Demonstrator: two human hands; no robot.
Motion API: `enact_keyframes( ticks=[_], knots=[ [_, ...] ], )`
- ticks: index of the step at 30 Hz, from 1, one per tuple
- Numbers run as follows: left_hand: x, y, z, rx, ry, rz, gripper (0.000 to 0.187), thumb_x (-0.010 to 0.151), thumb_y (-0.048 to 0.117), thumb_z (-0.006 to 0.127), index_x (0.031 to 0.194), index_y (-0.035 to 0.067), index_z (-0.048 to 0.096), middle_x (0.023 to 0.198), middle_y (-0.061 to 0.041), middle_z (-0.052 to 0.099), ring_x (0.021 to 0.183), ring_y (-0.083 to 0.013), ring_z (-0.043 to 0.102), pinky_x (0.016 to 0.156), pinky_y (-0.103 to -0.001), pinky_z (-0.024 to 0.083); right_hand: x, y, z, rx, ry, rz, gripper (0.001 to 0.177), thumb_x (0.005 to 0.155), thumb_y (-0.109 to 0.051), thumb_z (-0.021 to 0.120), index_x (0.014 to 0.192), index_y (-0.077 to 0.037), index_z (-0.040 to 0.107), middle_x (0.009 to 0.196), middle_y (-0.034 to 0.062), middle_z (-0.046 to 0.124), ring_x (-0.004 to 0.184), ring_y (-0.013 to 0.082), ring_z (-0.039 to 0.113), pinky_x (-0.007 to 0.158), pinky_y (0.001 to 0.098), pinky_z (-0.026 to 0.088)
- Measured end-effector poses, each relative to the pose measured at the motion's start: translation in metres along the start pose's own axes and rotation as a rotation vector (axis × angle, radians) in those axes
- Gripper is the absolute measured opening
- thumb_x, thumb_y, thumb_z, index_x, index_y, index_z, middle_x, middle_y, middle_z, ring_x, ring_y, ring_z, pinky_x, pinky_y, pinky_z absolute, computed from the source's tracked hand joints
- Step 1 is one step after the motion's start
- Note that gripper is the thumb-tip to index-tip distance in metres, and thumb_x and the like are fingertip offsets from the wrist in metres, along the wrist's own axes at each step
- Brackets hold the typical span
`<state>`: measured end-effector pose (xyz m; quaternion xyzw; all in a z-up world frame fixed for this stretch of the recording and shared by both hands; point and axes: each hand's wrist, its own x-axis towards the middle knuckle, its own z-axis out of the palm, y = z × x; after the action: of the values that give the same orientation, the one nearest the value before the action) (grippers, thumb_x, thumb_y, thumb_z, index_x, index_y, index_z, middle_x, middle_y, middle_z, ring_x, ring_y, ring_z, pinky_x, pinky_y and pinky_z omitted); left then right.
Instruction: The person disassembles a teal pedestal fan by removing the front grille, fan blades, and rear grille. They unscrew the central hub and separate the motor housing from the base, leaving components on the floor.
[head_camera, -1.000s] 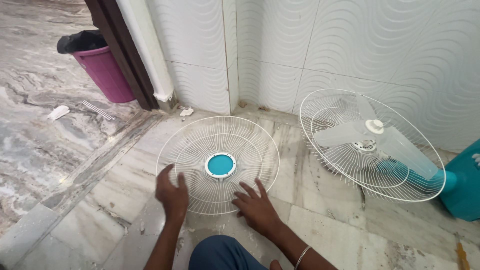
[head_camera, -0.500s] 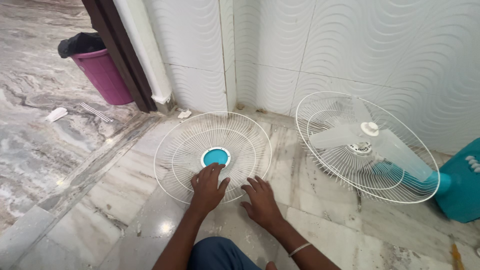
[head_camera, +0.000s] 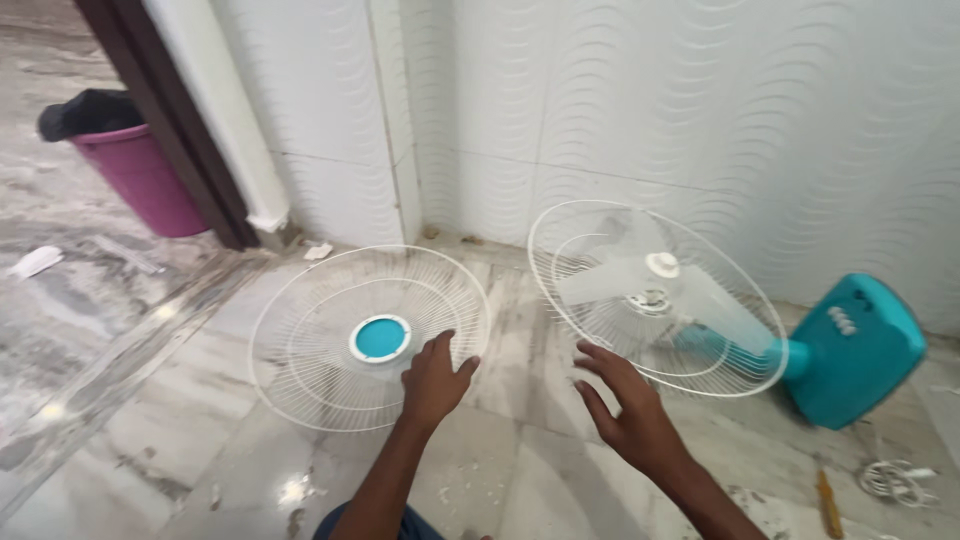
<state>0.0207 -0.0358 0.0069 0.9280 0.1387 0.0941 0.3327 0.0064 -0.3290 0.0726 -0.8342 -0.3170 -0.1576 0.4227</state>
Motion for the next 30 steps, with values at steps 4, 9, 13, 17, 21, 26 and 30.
enact_keyframes(
  ticks=[4,9,13,17,21,26,30],
  knots=[
    [-0.001,-0.003,0.022,0.116,-0.118,-0.055,0.077,0.087,0.049,0.076,0.148,0.016,0.043,0.143,-0.013,0.056,0.13,-0.0367,0.055,0.103,-0.063,0.041,-0.03,0.007,-0.057,-0.141,0.12,-0.136,0.024,0.086,-0.005,0.073,0.11,-0.006,0.072,0.127,0.0092,0.072,0.118,0.0286,0.07,0.098,0.0388,0.055],
    [0.003,-0.031,0.048,0.182,-0.134,0.02,0.064,0.088,0.037,0.073,0.145,0.019,0.048,0.135,-0.01,0.064,0.126,-0.0315,0.061,0.101,-0.058,0.047,-0.061,0.04,-0.113,-0.321,0.273,-0.035,0.029,0.083,-0.004,0.073,0.112,-0.006,0.071,0.131,0.0124,0.068,0.121,0.0307,0.066,0.098,0.0411,0.053],
    [0.009,-0.05,0.064,0.112,-0.099,0.12,0.056,0.088,0.02,0.069,0.142,0.021,0.053,0.129,-0.007,0.07,0.123,-0.0272,0.065,0.1,-0.048,0.053,-0.085,0.08,-0.138,-0.425,0.43,0.098,0.033,0.088,-0.009,0.072,0.121,-0.004,0.069,0.145,0.017,0.059,0.133,0.0357,0.059,0.105,0.0467,0.05],
    [0.012,-0.049,0.067,0.078,-0.065,0.17,0.057,0.087,0.018,0.07,0.142,0.018,0.053,0.13,-0.009,0.068,0.123,-0.0291,0.063,0.101,-0.046,0.051,-0.106,0.116,-0.147,-0.46,0.535,0.195,0.041,0.09,-0.012,0.071,0.129,-0.002,0.064,0.158,0.0221,0.046,0.143,0.0402,0.05,0.108,0.0506,0.047],
    [0.01,-0.025,0.055,0.043,-0.053,0.097,0.06,0.09,0.032,0.072,0.144,0.016,0.051,0.132,-0.009,0.068,0.125,-0.0295,0.062,0.103,-0.047,0.049,-0.12,0.133,-0.144,-0.43,0.557,0.248,0.044,0.091,-0.012,0.07,0.133,-0.002,0.061,0.16,0.0228,0.042,0.144,0.0393,0.049,0.111,0.051,0.045],
    [0.017,0.025,0.046,-0.311,0.082,0.211,0.069,0.091,0.043,0.068,0.147,0.007,0.048,0.134,-0.019,0.065,0.123,-0.0339,0.065,0.101,-0.046,0.052,-0.119,0.141,-0.151,-0.467,0.565,0.238,0.054,0.09,-0.014,0.072,0.139,-0.002,0.055,0.16,0.0254,0.039,0.149,0.0428,0.04,0.117,0.0545,0.039],
    [0.04,0.075,0.043,-0.61,0.098,0.143,0.08,0.096,0.051,0.064,0.155,0.007,0.034,0.146,-0.026,0.053,0.133,-0.0375,0.057,0.106,-0.048,0.048,-0.1,0.159,-0.182,-0.597,0.645,0.175,0.072,0.09,-0.015,0.075,0.15,0.003,0.041,0.162,0.032,0.033,0.155,0.0474,0.03,0.127,0.0578,0.028]
  ],
)
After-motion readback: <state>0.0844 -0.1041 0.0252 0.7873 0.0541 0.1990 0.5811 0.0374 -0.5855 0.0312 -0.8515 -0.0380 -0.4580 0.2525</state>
